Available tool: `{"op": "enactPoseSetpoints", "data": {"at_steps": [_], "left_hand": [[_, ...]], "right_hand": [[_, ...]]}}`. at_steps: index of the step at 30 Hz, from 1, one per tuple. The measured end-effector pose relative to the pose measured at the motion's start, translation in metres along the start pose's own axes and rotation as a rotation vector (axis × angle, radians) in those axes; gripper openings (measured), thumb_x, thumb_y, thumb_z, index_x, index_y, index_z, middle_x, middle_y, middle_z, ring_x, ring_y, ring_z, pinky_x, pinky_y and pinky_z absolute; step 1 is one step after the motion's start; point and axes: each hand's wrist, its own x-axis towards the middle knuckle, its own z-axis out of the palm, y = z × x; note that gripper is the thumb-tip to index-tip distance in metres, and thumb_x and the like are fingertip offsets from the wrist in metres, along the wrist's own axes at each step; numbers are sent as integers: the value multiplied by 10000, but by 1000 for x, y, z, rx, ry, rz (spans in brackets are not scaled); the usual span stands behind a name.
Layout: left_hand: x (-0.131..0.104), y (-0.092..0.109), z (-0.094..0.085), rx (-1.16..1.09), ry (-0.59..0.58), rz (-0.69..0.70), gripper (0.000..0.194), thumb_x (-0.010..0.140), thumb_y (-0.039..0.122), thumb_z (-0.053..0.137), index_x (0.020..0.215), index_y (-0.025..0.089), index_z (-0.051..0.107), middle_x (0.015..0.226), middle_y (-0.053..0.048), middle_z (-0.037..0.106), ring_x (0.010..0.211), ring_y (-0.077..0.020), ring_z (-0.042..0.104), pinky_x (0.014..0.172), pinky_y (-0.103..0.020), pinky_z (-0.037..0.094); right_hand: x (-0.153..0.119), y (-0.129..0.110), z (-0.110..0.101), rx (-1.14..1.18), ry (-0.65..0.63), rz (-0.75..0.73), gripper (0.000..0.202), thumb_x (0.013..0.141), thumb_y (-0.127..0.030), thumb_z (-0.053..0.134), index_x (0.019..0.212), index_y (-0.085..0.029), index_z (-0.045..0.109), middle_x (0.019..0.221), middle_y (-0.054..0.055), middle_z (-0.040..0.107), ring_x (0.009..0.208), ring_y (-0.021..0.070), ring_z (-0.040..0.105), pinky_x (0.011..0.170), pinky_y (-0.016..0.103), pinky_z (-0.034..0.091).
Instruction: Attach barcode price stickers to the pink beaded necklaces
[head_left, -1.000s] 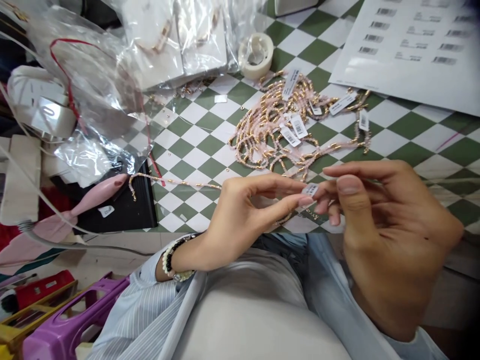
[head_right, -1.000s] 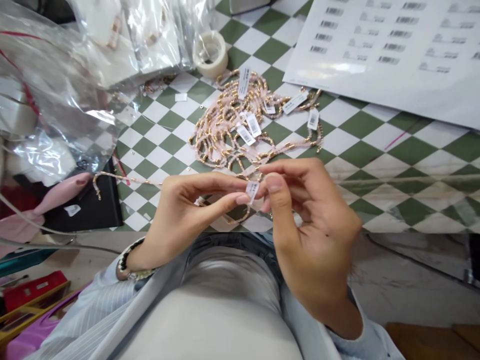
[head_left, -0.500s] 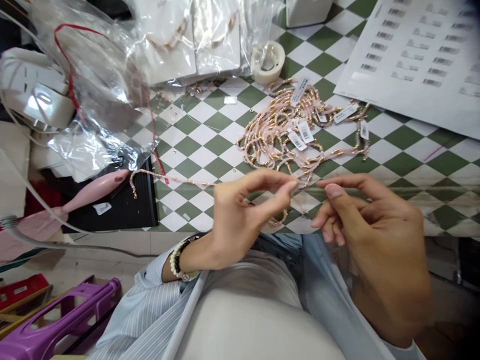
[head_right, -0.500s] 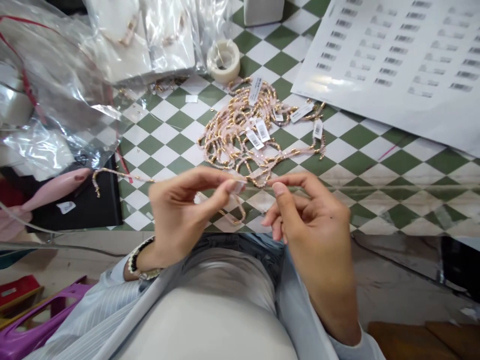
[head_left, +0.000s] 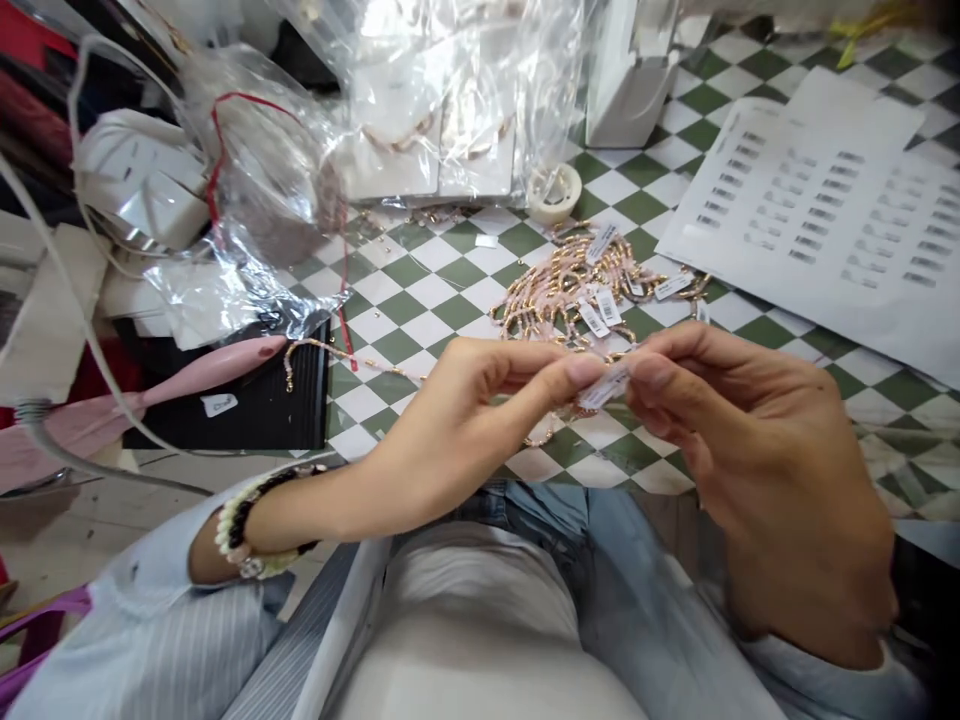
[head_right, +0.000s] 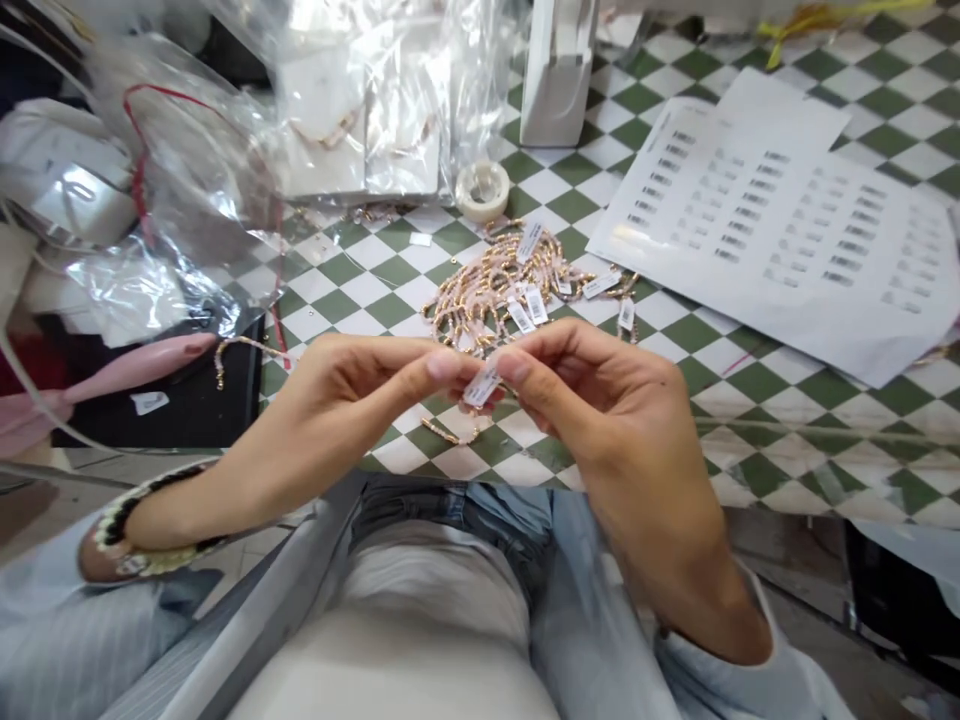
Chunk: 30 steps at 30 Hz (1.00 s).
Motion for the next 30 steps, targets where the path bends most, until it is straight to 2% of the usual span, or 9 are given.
{"op": "enactPoseSetpoints", "data": {"at_steps": [5, 8, 11, 16, 20, 24, 26, 27, 30], "left_hand": [[33, -5, -8, -56, -39, 125, 195, 863, 345, 794, 815, 158, 809, 810, -45, 780, 782, -163, 736, 720, -240, 578], [56, -20, -15, -96, -31, 219, 196, 873, 342, 788, 836, 151, 809, 802, -50, 781, 771, -144, 740, 751, -233, 583], [68, -31, -20, -73, -19, 233, 223, 888, 366, 769, 845, 150, 808, 789, -52, 781, 747, -140, 733, 699, -217, 571], [70, -37, -22, -91, -48, 109, 218, 863, 339, 794, 787, 134, 799, 766, -62, 788, 715, -141, 736, 689, -213, 592], [70, -40, -23, -124, -91, 88, 198, 863, 339, 793, 797, 152, 798, 803, -62, 804, 746, -155, 760, 732, -229, 625], [70, -42, -24, -89, -87, 99, 173, 875, 311, 780, 841, 142, 794, 848, -76, 814, 795, -182, 782, 768, -251, 646], [70, -44, -25, 38, -31, 198, 167, 904, 294, 746, 852, 141, 788, 831, -73, 810, 772, -179, 776, 729, -248, 642], [70, -46, -25, 137, 18, 306, 150, 917, 279, 729, 860, 151, 785, 818, -62, 807, 754, -173, 768, 727, -254, 637], [69, -51, -28, 523, 173, 775, 104, 954, 185, 662, 969, 179, 765, 820, -40, 801, 739, -158, 749, 829, -309, 621]], "right_hand": [[35, -17, 0, -28, -78, -100, 76, 836, -245, 802, 794, -199, 758, 689, -31, 653, 614, 52, 585, 510, 141, 437], [63, -15, -2, -32, -136, -71, 154, 803, -291, 827, 759, -169, 744, 646, -3, 645, 548, 64, 518, 459, 174, 378], [80, -4, -3, -27, -138, -44, 211, 780, -331, 842, 750, -162, 721, 607, -13, 605, 503, 51, 437, 440, 173, 326], [74, 15, -4, -42, -91, -34, 236, 832, -400, 804, 811, -190, 697, 609, -35, 570, 534, 56, 457, 485, 160, 373], [67, 19, -7, -47, -91, 27, 265, 853, -451, 776, 817, -204, 687, 586, -40, 541, 512, 58, 422, 460, 161, 354], [67, 15, -8, -2, -44, 4, 261, 862, -422, 770, 798, -195, 660, 529, -56, 460, 490, 57, 383, 439, 153, 330], [69, 13, -8, 18, -71, 6, 254, 870, -402, 765, 791, -190, 647, 530, -57, 457, 491, 55, 381, 442, 149, 333], [70, 12, -9, 21, -93, 7, 251, 876, -398, 759, 793, -190, 645, 536, -56, 465, 489, 53, 383, 439, 146, 333], [73, 11, -13, 45, -150, 9, 270, 912, -447, 708, 831, -192, 671, 595, -38, 538, 493, 51, 441, 433, 141, 370]]}}
